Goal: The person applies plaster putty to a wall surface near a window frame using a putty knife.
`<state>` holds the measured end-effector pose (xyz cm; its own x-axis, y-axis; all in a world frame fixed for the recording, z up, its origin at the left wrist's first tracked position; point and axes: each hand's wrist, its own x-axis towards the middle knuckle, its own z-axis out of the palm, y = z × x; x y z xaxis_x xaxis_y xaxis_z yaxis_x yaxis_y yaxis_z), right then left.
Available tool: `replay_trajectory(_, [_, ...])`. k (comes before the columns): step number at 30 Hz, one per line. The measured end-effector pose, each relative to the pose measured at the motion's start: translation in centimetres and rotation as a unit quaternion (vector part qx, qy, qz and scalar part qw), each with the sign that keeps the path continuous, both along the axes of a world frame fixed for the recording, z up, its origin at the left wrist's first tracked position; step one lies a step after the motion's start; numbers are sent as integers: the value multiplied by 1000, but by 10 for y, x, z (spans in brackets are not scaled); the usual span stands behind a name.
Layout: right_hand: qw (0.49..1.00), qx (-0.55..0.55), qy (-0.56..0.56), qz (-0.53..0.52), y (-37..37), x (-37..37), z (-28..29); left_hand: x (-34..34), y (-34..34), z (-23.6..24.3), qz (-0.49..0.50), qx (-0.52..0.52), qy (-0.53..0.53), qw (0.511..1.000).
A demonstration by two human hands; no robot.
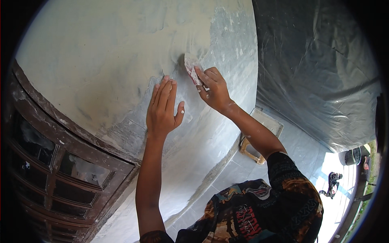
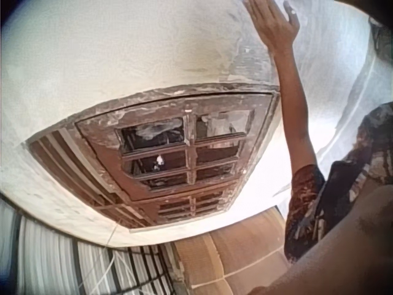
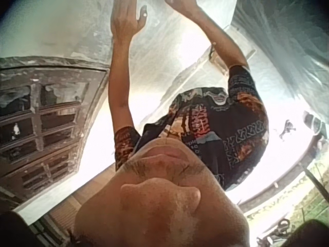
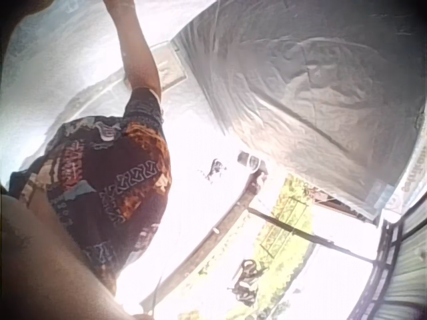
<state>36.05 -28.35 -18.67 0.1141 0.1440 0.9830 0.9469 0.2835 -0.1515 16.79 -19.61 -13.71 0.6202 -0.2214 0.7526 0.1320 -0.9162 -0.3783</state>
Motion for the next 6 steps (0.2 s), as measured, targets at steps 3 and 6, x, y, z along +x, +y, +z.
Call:
replay_trajectory(3, [994,46,52,-83,6,33,61,-4,1,-1,-7,-2,-4,1000])
replay_trajectory(6, [986,13,62,-155,26,59,84,-3,2,-6,-14,-9,-13,1000])
